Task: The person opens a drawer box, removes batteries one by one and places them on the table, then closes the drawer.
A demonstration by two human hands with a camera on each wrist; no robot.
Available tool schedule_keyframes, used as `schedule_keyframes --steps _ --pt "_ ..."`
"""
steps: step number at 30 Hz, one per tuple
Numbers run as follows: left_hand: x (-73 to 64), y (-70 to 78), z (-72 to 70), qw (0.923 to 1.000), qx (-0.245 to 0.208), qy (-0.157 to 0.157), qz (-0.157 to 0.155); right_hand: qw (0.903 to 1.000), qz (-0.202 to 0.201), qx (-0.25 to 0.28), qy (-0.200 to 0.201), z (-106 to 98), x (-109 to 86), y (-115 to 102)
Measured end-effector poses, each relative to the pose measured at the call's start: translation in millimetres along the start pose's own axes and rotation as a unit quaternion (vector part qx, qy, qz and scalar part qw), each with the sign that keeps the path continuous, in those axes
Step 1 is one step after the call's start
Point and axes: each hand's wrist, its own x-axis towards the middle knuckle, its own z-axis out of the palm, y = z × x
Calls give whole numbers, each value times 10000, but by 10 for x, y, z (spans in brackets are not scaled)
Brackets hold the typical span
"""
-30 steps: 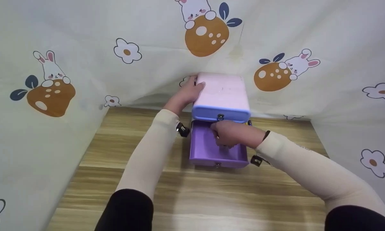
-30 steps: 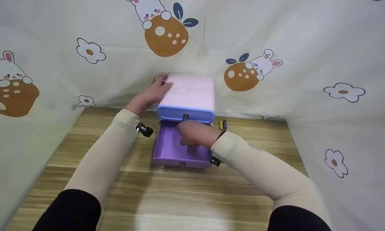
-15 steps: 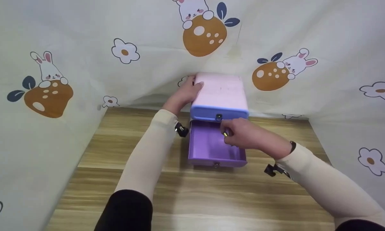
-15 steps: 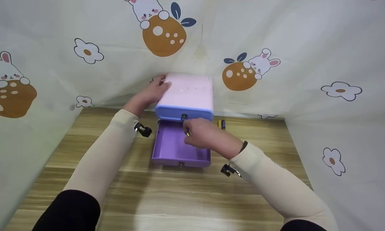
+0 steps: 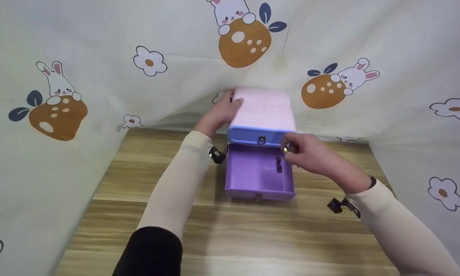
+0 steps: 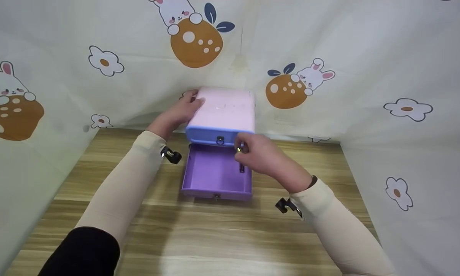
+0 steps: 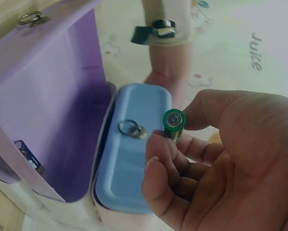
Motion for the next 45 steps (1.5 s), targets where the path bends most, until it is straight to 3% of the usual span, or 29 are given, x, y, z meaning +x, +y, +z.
schedule_keyframes --steps 5,10,22,31,45 --pt "-7 7 -15 10000 50 49 -11 9983 342 404 262 -103 -63 79" --pt "-16 14 -28 9998 -203 11 18 9959 513 394 629 -184 -74 210" --pt "13 -3 -22 9999 -117 61 94 9910 659 251 1142 -245 -4 606" --pt "4 -10 -22 9999 -125 33 95 9860 608 219 1537 -239 57 778" --pt "-13 -7 9 10000 15 81 -7 9837 730 160 1634 -139 124 1002"
